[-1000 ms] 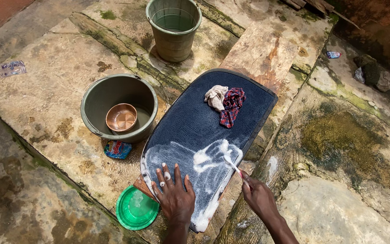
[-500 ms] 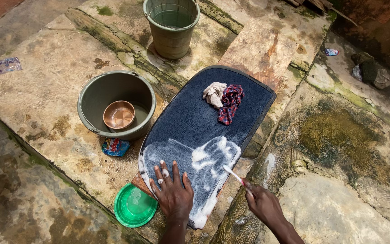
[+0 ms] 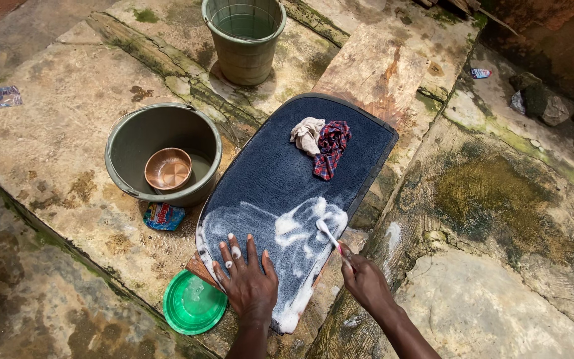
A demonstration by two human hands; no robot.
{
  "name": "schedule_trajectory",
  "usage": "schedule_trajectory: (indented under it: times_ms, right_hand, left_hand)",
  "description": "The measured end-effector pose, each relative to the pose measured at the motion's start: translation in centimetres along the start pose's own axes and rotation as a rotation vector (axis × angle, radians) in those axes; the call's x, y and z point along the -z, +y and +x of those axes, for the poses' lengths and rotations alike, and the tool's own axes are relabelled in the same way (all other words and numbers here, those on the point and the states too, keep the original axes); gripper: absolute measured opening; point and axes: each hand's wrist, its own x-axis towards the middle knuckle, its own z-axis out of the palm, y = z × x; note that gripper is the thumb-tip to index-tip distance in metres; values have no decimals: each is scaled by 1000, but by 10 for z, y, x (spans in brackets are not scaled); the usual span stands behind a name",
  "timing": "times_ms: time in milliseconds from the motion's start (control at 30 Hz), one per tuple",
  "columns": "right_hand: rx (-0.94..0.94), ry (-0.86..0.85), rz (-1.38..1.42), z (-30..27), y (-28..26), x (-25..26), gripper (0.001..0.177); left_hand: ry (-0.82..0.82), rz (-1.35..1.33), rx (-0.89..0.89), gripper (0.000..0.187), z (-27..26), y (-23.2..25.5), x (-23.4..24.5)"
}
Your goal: The person cleans a mat by hand, applying soap from a bowl and scrubbing the surface with a small brush.
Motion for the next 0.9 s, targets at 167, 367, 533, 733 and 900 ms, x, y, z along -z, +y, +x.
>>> schedule_trajectory:
  times_ms: [167,367,533,733,900]
  right_hand:
    - [-298,35,15,12,-33,33,46]
    - [-203,-11,-22,2,-49,12,46]
    - [-199,47,12,29,-38,8,42]
    - [-320,-13,33,34,-66,37,49]
    - [-147,-140,-13,25,-85,28,47]
  left_hand:
    - [-10,5,3,62,0,-1,0]
    - [4,12,-4,62,3,0,2]
    - [-11,13,15,63,0,0,-1]
    - [-66,45,15,63,3,1,0]
    - [-40,36,13,63,3,2,2]
